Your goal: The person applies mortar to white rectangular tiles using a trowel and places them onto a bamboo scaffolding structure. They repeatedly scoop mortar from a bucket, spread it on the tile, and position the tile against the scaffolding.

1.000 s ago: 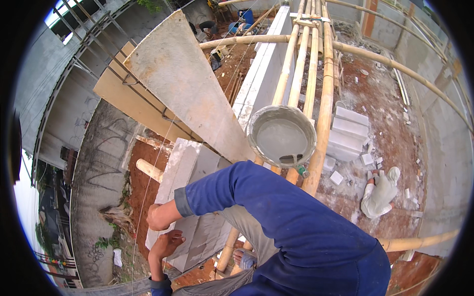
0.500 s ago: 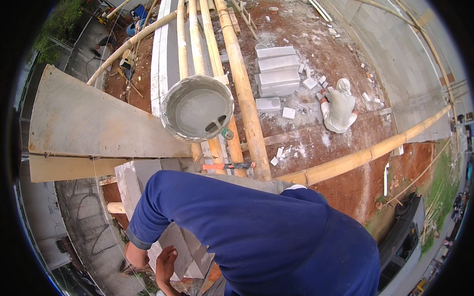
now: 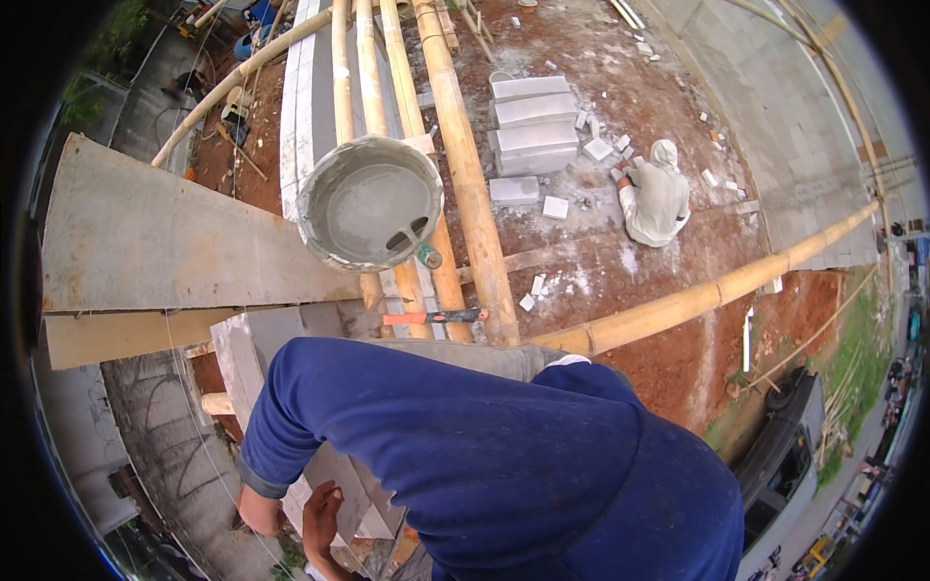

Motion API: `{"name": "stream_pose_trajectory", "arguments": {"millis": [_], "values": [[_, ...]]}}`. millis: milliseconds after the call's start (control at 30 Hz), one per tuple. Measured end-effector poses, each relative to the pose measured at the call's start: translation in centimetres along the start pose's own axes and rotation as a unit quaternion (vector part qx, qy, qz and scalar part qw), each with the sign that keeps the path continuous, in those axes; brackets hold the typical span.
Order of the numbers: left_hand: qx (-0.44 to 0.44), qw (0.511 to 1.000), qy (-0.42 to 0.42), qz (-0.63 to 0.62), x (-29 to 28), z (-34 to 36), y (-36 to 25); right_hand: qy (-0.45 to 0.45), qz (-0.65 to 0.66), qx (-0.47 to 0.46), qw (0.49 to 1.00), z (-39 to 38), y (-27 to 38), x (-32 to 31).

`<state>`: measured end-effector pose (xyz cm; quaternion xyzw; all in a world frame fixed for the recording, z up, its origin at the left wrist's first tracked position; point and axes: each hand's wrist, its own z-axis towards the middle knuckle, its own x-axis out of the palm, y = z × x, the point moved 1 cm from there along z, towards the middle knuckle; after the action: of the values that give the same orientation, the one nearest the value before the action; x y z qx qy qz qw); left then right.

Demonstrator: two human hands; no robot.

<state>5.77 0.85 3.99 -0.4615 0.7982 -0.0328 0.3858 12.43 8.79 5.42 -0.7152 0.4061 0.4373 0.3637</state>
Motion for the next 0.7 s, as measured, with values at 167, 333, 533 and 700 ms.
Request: {"name": "stream_pose_trajectory", "arguments": {"millis": [167, 333, 533, 700], "values": [[-0.009, 1.000, -0.008, -0.010, 0.0, 0.1, 0.9, -0.003, 0.006, -0.006, 1.000, -0.3, 0.4, -0.4], [-0.013, 1.000, -0.008, -0.006, 0.0, 0.1, 0.0, -0.006, 0.018, -0.010, 1.000, -0.8, 0.2, -0.3], [-0.008, 1.000, -0.018, 0.002, -0.2, 0.1, 0.3, 0.001, 0.024, -0.021, 0.999, -2.6, -0.3, -0.3], [0.023, 0.998, -0.036, 0.036, -0.4, -0.6, -0.1, -0.036, -0.024, -0.038, 0.998, -5.6, -1.0, 0.2]]}}
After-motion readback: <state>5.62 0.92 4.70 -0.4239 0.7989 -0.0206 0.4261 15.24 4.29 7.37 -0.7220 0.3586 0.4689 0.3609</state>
